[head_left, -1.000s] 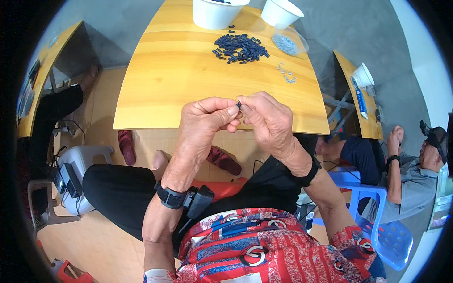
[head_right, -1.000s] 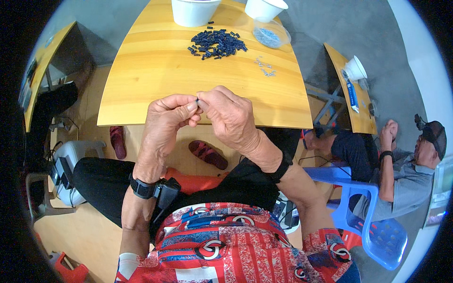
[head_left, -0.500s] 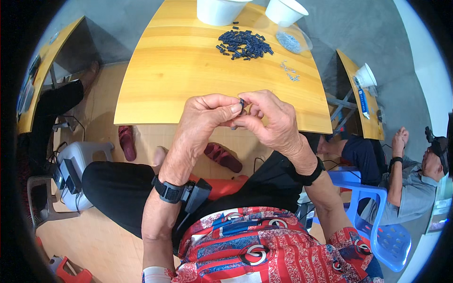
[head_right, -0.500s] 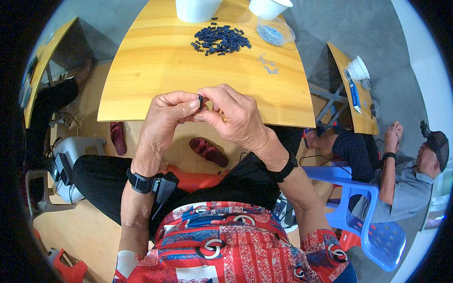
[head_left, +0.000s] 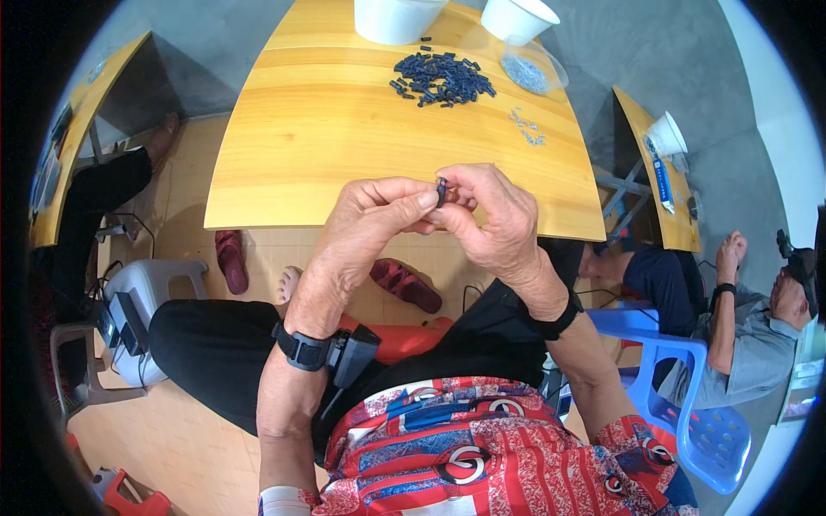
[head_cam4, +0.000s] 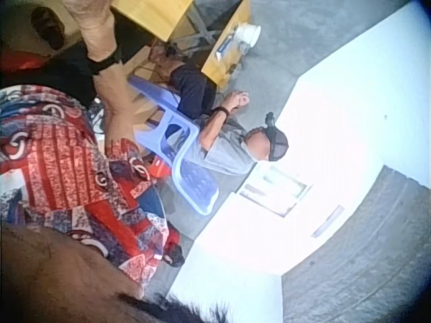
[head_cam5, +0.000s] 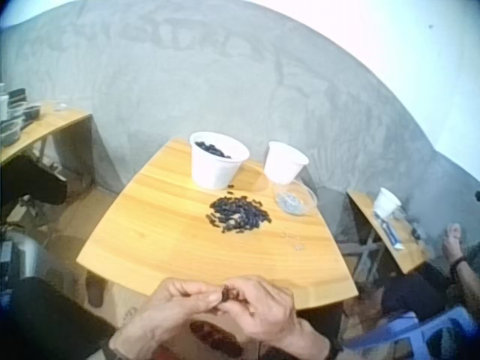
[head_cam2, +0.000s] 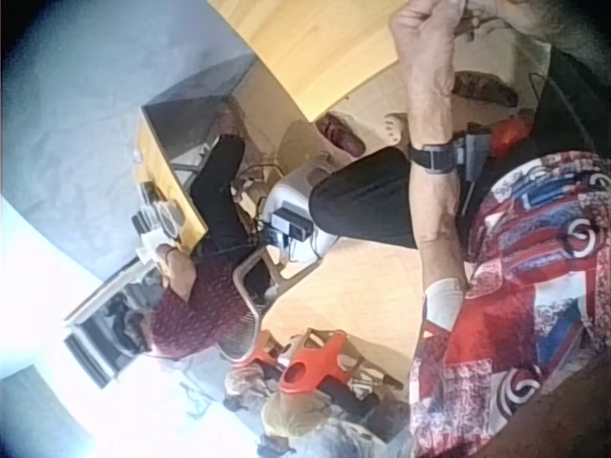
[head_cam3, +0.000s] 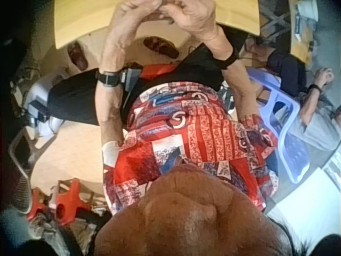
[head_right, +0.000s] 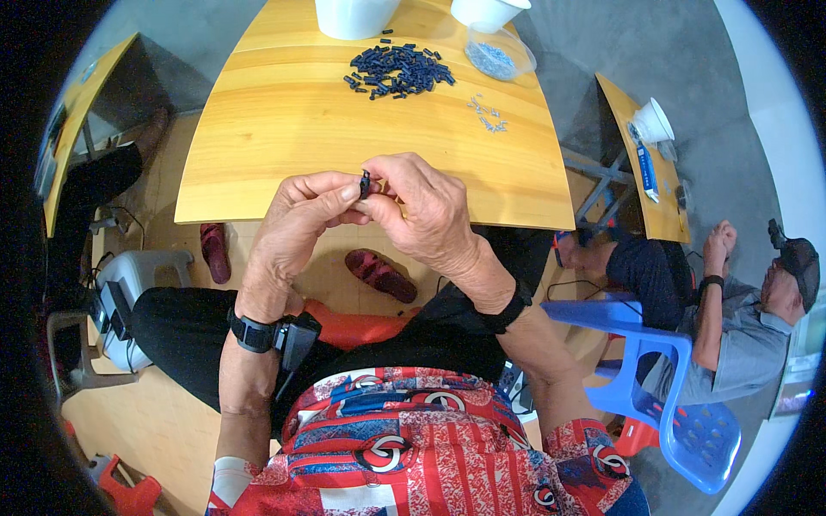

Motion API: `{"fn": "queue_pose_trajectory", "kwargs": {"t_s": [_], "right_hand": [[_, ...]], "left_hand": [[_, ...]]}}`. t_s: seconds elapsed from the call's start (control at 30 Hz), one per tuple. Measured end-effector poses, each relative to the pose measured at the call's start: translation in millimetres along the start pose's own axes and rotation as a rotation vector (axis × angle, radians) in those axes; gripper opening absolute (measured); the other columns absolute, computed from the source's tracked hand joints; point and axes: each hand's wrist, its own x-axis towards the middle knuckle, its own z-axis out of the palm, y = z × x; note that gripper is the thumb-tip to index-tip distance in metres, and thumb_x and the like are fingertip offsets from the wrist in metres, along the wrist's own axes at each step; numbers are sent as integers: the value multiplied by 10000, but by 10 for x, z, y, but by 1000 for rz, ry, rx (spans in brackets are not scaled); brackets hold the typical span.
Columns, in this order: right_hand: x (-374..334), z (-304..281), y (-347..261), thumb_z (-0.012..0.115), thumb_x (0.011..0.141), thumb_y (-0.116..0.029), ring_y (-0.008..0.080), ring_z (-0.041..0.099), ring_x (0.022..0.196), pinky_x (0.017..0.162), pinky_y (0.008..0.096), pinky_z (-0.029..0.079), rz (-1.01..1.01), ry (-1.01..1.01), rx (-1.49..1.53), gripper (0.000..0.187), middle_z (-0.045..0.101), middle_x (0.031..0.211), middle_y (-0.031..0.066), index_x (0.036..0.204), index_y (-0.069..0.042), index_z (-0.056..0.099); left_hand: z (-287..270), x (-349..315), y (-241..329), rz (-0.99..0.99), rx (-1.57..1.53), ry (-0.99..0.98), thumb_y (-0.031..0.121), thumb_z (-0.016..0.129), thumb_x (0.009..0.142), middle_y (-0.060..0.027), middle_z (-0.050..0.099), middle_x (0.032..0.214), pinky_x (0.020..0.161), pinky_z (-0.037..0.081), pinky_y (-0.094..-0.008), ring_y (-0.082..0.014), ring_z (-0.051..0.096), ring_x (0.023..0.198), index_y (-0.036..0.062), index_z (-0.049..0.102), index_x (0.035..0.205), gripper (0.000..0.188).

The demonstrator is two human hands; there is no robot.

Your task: Assembling small metal pins into black rubber components on a wooden table in a manufacturing environment.

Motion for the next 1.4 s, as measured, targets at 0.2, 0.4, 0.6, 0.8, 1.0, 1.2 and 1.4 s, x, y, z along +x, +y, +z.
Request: {"fn": "queue_pose_trajectory", "kwargs": {"t_s": [0.2, 0.4, 0.6, 0.8, 1.0, 1.2, 1.4], "right_hand": [[-42, 58, 34, 709, 666, -34, 212, 607, 614, 520, 291, 476, -10, -6, 38, 301, 593, 759, 87, 936, -25, 575], [-1, 17, -32, 724, 666, -70, 225, 606, 629, 534, 298, 481, 37, -79, -18, 331, 590, 804, 106, 953, -19, 567], [45, -38, 3, 719, 676, -141, 234, 593, 654, 552, 321, 485, -66, -152, -151, 275, 560, 762, 91, 863, -23, 556], [57, -80, 42, 670, 663, -150, 203, 541, 592, 503, 312, 467, -274, -188, -328, 187, 466, 653, 51, 682, -57, 509], [138, -122, 69, 603, 616, -66, 206, 531, 535, 456, 312, 458, -380, -162, -334, 108, 487, 633, 63, 673, -40, 515], [166, -48, 148, 586, 575, -112, 170, 484, 526, 418, 295, 432, -414, -106, -319, 216, 401, 595, 32, 506, -83, 384], [192, -65, 77, 585, 548, -135, 162, 469, 506, 393, 290, 400, -489, -103, -365, 249, 386, 578, 21, 470, -98, 352]], "left_hand": [[1, -10, 24, 21, 33, -19, 136, 639, 846, -73, 688, 824, 685, 522, -248, -122, 643, 735, 14, 693, 922, 153], [54, -34, 24, 105, 134, 50, 133, 640, 835, -56, 684, 750, 607, 453, -204, -84, 616, 693, 20, 706, 868, 135], [50, -17, 15, 91, 294, 131, 118, 627, 841, -36, 671, 736, 610, 467, -213, -72, 580, 641, -4, 700, 834, 142], [64, 8, -49, 145, 436, 132, 101, 615, 830, -37, 634, 634, 553, 449, -202, -62, 564, 601, -27, 690, 772, 159], [145, -7, -70, 43, 244, 62, 142, 561, 888, -54, 651, 699, 597, 504, -224, -98, 610, 635, -38, 678, 865, 216], [220, -40, -26, -30, 85, 106, 151, 521, 905, -63, 655, 757, 642, 544, -266, -130, 638, 676, -5, 664, 881, 214], [242, -53, -96, 58, 75, 139, 142, 521, 889, -46, 643, 733, 609, 521, -245, -109, 620, 642, -5, 660, 847, 207]]}}
